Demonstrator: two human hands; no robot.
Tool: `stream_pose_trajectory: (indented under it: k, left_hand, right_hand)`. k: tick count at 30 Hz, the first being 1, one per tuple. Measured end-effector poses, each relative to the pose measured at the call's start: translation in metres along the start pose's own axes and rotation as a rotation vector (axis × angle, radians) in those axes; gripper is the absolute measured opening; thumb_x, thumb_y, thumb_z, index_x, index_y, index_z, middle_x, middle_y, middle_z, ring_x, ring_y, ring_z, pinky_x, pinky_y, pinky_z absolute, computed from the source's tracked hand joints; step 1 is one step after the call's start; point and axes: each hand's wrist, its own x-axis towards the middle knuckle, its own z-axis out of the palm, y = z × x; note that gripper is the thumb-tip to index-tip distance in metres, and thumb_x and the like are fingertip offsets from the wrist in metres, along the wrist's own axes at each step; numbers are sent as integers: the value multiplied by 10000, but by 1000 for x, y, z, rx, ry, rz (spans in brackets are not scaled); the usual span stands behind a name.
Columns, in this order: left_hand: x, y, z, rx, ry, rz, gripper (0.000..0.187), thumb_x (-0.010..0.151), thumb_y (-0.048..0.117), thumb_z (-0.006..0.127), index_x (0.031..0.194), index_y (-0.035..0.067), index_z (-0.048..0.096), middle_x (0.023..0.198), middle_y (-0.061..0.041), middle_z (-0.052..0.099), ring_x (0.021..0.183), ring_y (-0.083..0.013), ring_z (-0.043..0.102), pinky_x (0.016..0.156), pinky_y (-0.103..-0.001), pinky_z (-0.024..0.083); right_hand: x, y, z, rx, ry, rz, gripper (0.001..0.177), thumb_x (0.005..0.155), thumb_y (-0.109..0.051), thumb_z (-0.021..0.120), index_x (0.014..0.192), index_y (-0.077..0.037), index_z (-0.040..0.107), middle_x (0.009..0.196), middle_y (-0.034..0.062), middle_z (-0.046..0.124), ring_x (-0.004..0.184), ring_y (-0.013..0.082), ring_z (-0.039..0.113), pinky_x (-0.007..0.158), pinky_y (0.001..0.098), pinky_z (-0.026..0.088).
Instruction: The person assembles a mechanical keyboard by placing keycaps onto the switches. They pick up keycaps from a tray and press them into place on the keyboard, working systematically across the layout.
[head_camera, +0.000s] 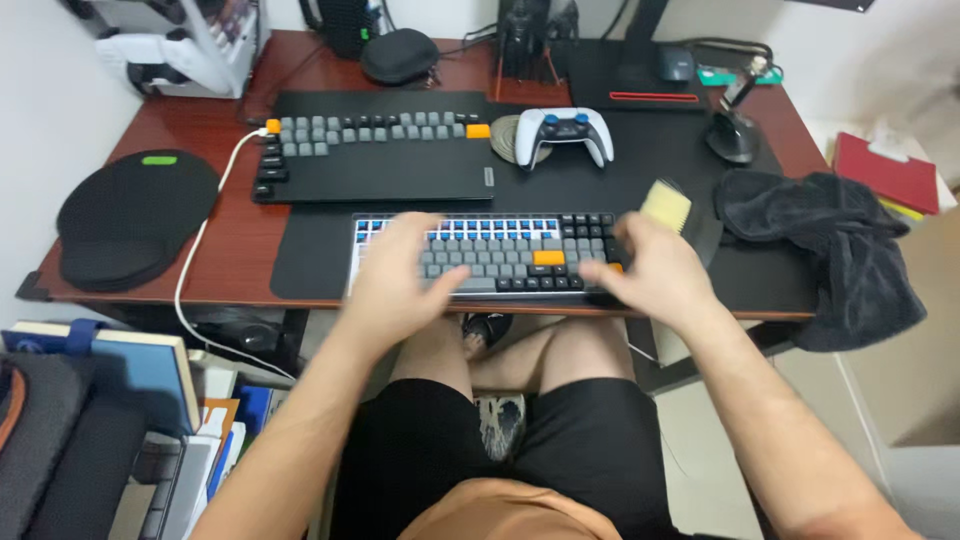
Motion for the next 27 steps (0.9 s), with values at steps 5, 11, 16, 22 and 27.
stream_pose_trajectory:
  k: [5, 11, 16, 22, 27]
  left_hand:
    - [69, 12, 112, 149, -188, -128, 243, 851, 237, 667, 875, 6, 740, 947, -216, 715, 958, -407, 683, 878, -509, 539]
    - [104, -22, 208, 41, -490, -361, 371, 873, 255, 515, 892, 12, 795, 1012, -287, 728, 1008, -432, 700, 925, -520, 547]
    - [101, -38, 217, -460, -534, -696, 372, 887, 307, 524, 888, -6, 724, 868, -237, 721, 642, -295, 545, 556, -431, 432]
    - [105, -42, 194, -1379, -627, -1216, 501, 934, 380, 423, 1207, -39, 468, 855, -188, 726, 508, -143, 491, 432, -270, 369]
    - [118, -32, 193, -1532, -586, -1301, 663, 972, 478, 367, 1317, -87, 389, 846, -224, 718, 498, -140, 486, 414, -232, 355]
  right_hand:
    - [39, -4, 25, -37, 135, -320, 323, 822, -157, 745, 1110, -14, 714, 1105, 155, 698, 1068, 365, 628, 902, 459, 519]
    - [55, 16, 50, -40, 161, -333, 269, 802, -51, 699, 1064, -67, 758, 1089, 110, 723, 1040, 355, 639, 903, 450, 529]
    - [55, 22, 53, -40, 164, -360, 205, 772, -107, 755, 972, -61, 765, 1019, 100, 724, 995, 347, 641, 878, 444, 534]
    - [57, 29, 58, -20, 198, -377, 284, 707, -75, 743, 987, -88, 787, 1017, 81, 730, 986, 346, 642, 863, 436, 540]
    - [68, 30, 61, -66, 130, -342, 215, 745, -92, 750, 951, -121, 803, 1011, 64, 736, 985, 331, 650, 877, 436, 536]
